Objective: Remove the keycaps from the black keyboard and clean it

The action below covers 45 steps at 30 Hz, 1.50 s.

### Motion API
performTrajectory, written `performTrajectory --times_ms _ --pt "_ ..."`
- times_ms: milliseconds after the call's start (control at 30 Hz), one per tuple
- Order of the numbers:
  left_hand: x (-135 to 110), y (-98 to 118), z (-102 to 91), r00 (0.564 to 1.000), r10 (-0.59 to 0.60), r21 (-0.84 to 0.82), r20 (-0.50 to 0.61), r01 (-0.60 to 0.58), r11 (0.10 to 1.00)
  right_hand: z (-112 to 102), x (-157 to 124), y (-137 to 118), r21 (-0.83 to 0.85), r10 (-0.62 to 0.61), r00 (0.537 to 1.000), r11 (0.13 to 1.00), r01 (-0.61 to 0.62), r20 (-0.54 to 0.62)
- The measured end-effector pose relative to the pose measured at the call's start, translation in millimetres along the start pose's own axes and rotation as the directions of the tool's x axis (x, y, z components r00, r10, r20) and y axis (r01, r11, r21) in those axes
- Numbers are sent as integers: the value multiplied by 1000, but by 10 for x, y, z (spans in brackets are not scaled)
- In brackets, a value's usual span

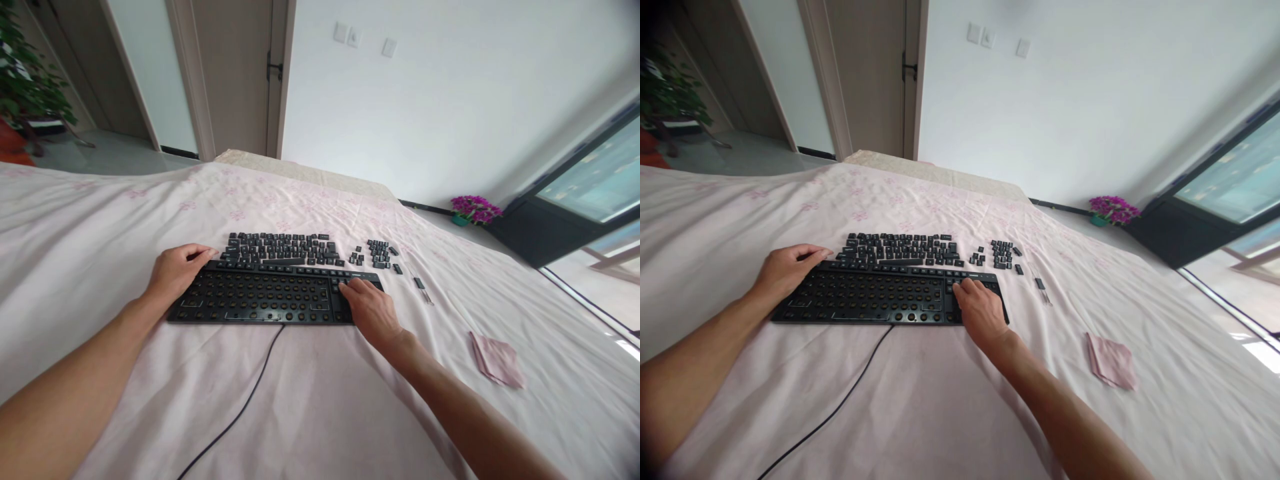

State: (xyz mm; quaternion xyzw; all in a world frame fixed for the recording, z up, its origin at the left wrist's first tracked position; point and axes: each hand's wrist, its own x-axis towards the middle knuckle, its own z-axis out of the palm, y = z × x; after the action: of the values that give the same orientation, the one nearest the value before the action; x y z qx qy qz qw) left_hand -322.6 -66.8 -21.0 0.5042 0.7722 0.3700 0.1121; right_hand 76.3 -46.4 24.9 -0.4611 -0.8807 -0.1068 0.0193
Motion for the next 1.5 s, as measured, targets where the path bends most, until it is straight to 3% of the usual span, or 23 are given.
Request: performTrajectory --times_ms 367,833,1067,1500 --pt "-4 29 -18 1000 -13 10 13 13 1000 96 -139 -13 18 -12 998 1000 13 -62" --pt "-1 -15 2 1000 -16 14 3 16 1000 83 25 163 337 49 992 942 -6 -120" --pt "-2 -3 5 1000 -7 11 3 7 1000 91 91 186 351 129 987 932 -89 -92" --pt "-1 -26 17 1000 -4 -3 -3 4 1000 -14 106 74 226 105 994 969 -100 -10"
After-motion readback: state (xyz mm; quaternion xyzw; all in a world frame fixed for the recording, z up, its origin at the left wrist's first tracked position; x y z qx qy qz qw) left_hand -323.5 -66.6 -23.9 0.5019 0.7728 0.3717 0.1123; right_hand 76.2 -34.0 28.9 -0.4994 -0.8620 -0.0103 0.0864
